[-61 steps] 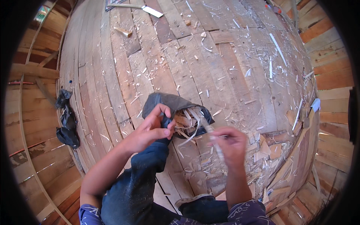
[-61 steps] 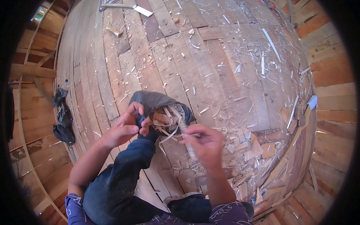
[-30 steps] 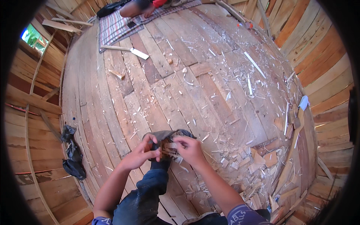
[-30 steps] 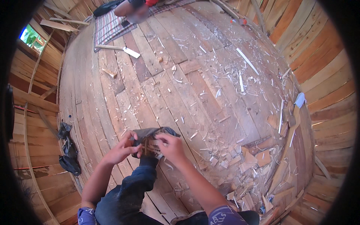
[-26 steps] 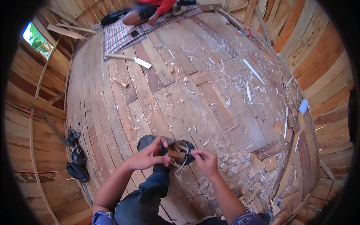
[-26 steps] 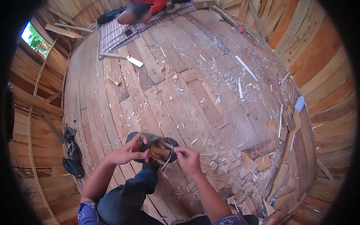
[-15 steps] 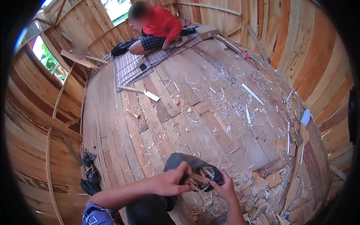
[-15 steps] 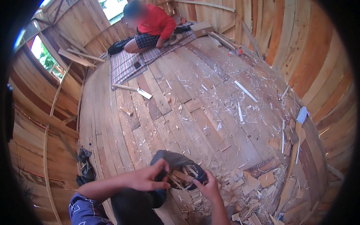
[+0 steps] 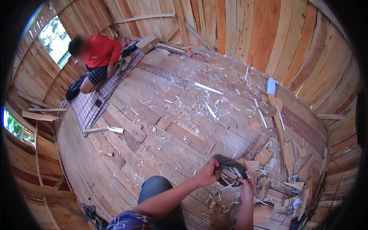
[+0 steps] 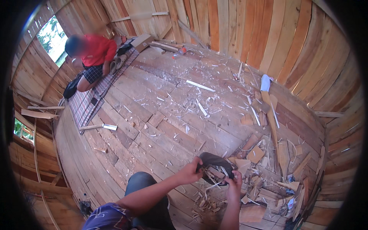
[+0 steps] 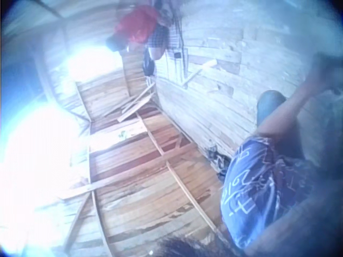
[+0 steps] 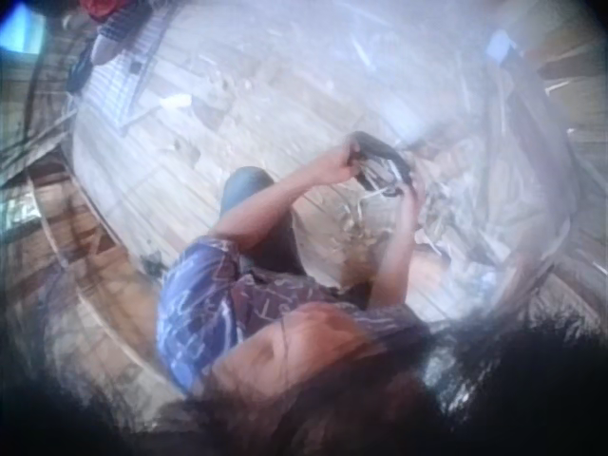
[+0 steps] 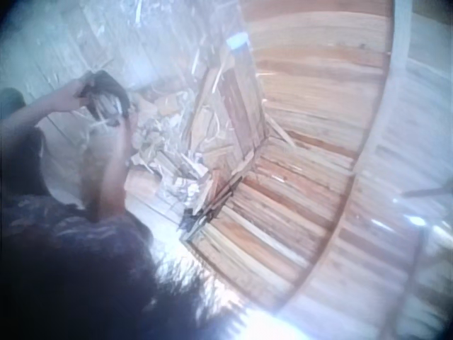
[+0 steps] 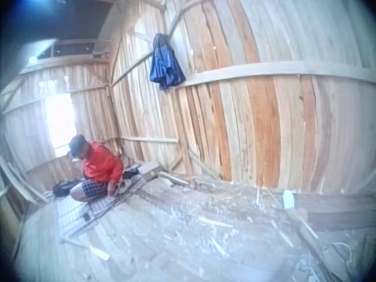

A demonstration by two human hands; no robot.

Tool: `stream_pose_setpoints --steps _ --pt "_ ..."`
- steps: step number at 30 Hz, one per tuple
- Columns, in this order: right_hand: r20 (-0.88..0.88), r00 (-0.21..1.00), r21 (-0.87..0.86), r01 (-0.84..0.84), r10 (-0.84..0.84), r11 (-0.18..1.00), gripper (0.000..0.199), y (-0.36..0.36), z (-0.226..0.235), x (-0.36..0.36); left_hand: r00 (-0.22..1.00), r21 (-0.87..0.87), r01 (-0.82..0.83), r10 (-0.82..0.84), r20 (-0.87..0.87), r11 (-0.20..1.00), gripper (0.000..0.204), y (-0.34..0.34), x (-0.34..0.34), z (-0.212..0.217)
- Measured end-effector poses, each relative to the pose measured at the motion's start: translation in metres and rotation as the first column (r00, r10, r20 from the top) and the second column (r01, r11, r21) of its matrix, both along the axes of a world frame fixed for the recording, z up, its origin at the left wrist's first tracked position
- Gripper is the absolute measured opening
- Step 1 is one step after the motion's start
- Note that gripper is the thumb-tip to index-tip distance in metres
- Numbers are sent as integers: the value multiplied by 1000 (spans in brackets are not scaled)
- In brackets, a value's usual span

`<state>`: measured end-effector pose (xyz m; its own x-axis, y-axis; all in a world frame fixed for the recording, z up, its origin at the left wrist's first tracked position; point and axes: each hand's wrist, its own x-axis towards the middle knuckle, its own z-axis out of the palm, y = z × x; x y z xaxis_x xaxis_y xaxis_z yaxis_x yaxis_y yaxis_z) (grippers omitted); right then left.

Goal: The person sits on a wooden floor and gathers wood shavings and small debris by hand, placing them into a black plastic bag. Another person in the background sweeps the floor with a broom. The camera wearer continues to pick up debris and pack it into the bag.

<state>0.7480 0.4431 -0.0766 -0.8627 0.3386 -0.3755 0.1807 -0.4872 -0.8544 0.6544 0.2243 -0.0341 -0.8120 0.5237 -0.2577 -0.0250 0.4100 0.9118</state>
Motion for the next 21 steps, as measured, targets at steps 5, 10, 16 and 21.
stream_pose_setpoints --steps 5,10,16,21 --pt "115 993 279 -35 3 960 40 -18 2 8 998 -64 64 -65 -10 996 44 5 1 -22" --pt "156 987 360 -10 -50 933 37 -18 -23 19 991 -180 126 -132 -21 976 51 14 -2 -34" --pt "167 978 373 54 -124 926 36 -26 -25 18 977 -257 213 -208 47 942 71 11 -8 -20" --pt "165 981 273 53 -101 960 31 -22 -26 17 984 -285 176 -169 47 942 64 5 -5 -25"
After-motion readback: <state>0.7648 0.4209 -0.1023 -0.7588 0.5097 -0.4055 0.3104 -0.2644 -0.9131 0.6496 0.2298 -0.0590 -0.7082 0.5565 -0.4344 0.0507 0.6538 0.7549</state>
